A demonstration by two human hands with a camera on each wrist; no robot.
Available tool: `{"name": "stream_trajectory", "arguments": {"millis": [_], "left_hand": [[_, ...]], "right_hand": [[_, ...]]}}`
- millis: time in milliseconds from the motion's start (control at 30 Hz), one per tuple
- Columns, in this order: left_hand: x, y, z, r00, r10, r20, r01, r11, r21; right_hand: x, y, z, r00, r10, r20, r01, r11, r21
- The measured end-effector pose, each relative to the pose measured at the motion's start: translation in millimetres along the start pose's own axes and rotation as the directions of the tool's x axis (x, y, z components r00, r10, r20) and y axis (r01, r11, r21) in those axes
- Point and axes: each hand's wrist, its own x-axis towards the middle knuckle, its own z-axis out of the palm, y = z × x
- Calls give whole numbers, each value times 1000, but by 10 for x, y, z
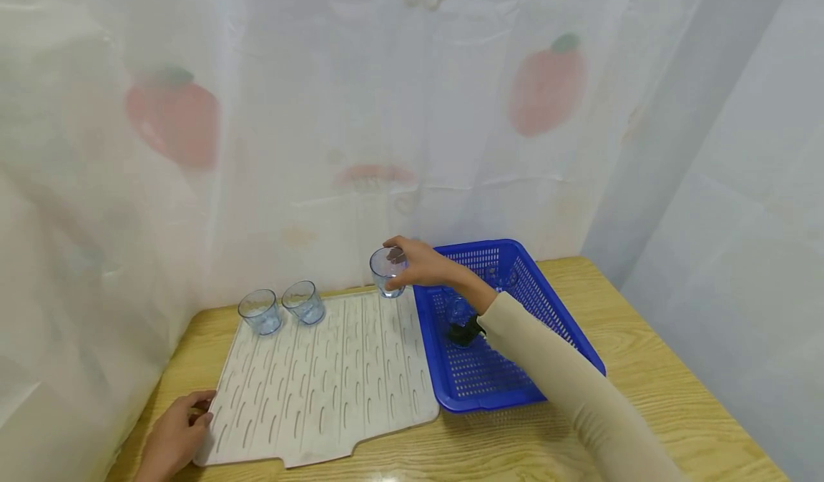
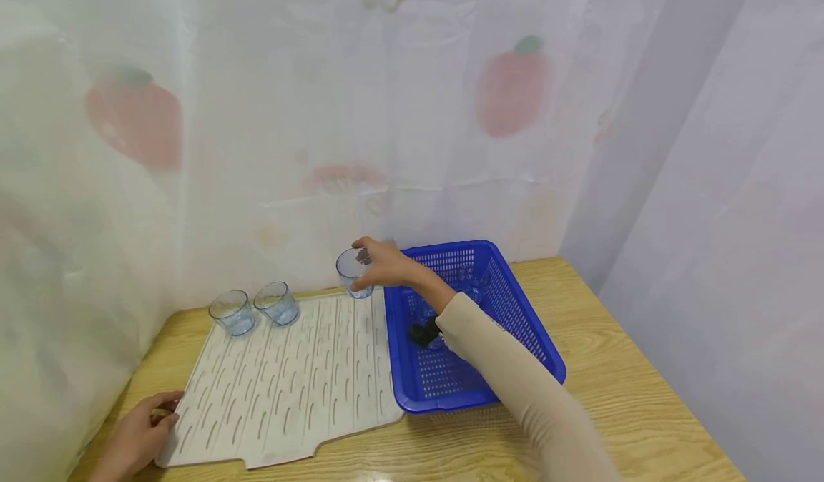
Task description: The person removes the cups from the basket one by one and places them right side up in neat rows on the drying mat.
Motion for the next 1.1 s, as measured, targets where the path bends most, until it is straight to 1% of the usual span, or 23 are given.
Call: {"name": "stream_trajectory", "arguments": {"millis": [200,367,500,667,867,1100], "left_hand": [[-1,-19,-12,1000,12,-8,-12,1000,3],[-17,-19,-17,1000,19,1,-19,1000,-6],[-18,-15,-11,1000,19,-5,-19,1000,-3],[-19,-28,-2,1000,19,-10,-19,1000,1],[-38,-15,3,1000,12,-14,-12,1000,2],[-47,3,-1,999,23,-35,-23,1000,6]], "right_hand": [[145,60,178,998,59,-3,-59,996,67],[266,79,325,997,81,11,-81,993,89],[361,96,414,995,96,17,-97,992,84],[463,116,499,995,99,16,-100,994,54],[515,74,560,993,115,7,-115,993,33],[594,22,621,988,157,0,-157,987,20]]}}
